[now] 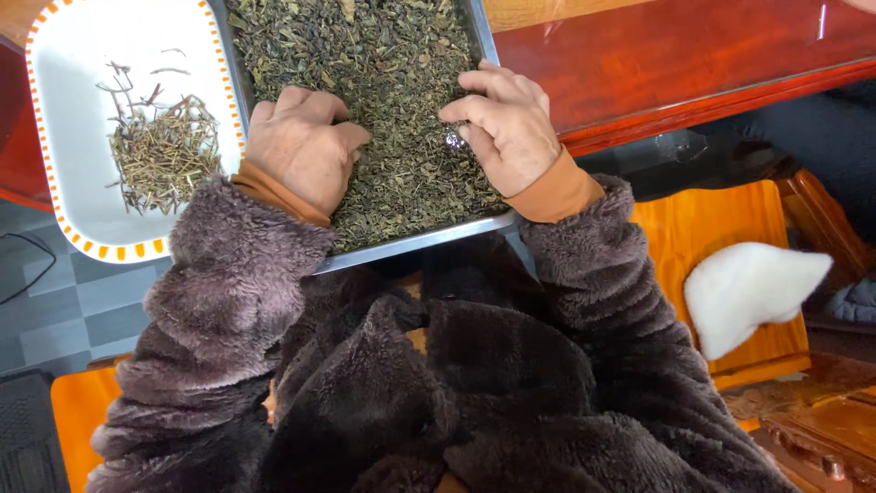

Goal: Sorting dried tea leaves by manually removing stems and placing them in a separate tray

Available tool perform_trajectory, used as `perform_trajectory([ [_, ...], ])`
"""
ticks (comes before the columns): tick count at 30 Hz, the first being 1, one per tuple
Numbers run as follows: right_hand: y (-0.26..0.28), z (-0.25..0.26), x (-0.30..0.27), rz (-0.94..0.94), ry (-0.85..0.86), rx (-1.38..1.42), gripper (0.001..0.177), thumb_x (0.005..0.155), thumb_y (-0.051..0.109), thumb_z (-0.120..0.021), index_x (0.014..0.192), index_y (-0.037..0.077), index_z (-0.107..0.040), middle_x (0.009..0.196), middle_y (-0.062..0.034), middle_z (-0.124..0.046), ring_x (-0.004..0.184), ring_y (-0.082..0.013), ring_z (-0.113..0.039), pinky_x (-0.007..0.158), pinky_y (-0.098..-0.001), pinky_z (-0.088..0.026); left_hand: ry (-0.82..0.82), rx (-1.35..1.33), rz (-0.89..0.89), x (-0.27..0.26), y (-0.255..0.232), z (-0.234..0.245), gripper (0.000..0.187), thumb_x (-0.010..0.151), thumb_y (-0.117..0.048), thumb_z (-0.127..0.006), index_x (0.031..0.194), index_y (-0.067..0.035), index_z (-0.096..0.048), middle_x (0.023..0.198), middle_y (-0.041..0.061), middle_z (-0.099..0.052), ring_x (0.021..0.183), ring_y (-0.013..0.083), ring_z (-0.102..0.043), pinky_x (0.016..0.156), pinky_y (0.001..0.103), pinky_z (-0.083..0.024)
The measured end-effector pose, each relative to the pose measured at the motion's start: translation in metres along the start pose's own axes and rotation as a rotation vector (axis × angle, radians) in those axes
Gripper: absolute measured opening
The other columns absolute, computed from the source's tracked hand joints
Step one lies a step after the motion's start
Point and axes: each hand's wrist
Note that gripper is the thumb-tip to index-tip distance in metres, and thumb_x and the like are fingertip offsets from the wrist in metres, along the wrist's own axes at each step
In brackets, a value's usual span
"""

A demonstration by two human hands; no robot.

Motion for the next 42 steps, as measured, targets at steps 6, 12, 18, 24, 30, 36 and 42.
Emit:
perform_trajectory([
  [6,0.002,-0.001,-0.001,-0.035,0.029,0.005,0.034,0.091,-0.003,-0.068,0.118,0.017,-0.071,0.139,-0.0129,-0.059,0.143,-0.0406,-0.043,0.112,-0.0629,-0.029,0.200,-0.352,-0.027,0.009,-0.021,0.007,0.008,0.090,-0.033,-0.082,0.089,-0.025,-0.081,0.093,-0.003,-0.069,0.096,0.0245,-0.061,0.084,0.046,-0.056],
  [12,0.002,-0.003,-0.003,-0.026,0.035,-0.008,0.026,0.095,0.008,-0.066,0.117,0.020,-0.071,0.139,-0.0108,-0.058,0.144,-0.0403,-0.041,0.111,-0.0634,-0.027,0.245,-0.281,-0.018,0.006,-0.020,-0.016,0.027,0.086,-0.041,-0.083,0.106,-0.022,-0.080,0.104,0.001,-0.067,0.106,0.0316,-0.057,0.086,0.053,-0.051],
  [18,0.003,-0.003,-0.003,-0.037,0.046,-0.010,0.021,0.097,0.013,-0.068,0.116,0.020,-0.072,0.139,-0.0110,-0.058,0.145,-0.0407,-0.039,0.109,-0.0632,-0.027,0.135,-0.292,-0.040,0.000,-0.022,-0.025,0.016,0.084,-0.030,-0.083,0.095,-0.021,-0.076,0.096,0.003,-0.062,0.097,0.0318,-0.057,0.075,0.052,-0.053],
  [24,0.003,-0.004,-0.003,-0.038,0.041,-0.014,0.023,0.093,0.012,-0.072,0.115,0.020,-0.072,0.138,-0.0104,-0.059,0.144,-0.0408,-0.040,0.109,-0.0628,-0.028,-0.014,-0.310,-0.048,-0.003,-0.025,-0.033,0.009,0.081,-0.020,-0.079,0.088,-0.023,-0.073,0.091,0.001,-0.060,0.091,0.0304,-0.057,0.068,0.048,-0.052],
  [30,0.003,-0.003,-0.003,-0.041,0.047,-0.018,0.023,0.094,0.012,-0.074,0.115,0.020,-0.072,0.138,-0.0094,-0.059,0.145,-0.0394,-0.041,0.111,-0.0610,-0.026,0.073,-0.374,-0.025,0.001,-0.026,0.000,0.010,0.091,-0.025,-0.078,0.088,-0.018,-0.072,0.092,0.004,-0.065,0.091,0.0319,-0.059,0.076,0.053,-0.051],
  [36,0.008,0.010,0.011,0.002,0.039,-0.095,0.021,0.088,0.010,-0.082,0.107,0.019,-0.076,0.129,-0.0084,-0.066,0.131,-0.0360,-0.053,0.112,-0.0587,-0.027,0.128,-0.481,0.074,0.003,-0.028,0.046,0.010,0.095,-0.012,-0.073,0.085,-0.015,-0.073,0.093,0.005,-0.072,0.086,0.0261,-0.065,0.086,0.048,-0.059],
  [42,0.006,0.017,0.043,0.085,-0.105,-0.192,0.017,0.089,0.006,-0.082,0.092,0.019,-0.071,0.121,-0.0075,-0.065,0.128,-0.0352,-0.055,0.111,-0.0612,-0.022,0.339,-0.570,0.456,-0.009,-0.013,0.070,0.021,0.099,0.002,-0.059,0.088,-0.011,-0.070,0.096,0.003,-0.073,0.090,0.0185,-0.072,0.086,0.035,-0.065],
])
Point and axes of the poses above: each hand's wrist, its own x-axis towards the middle knuckle, its own z-axis out of the back of the hand, y = z × x
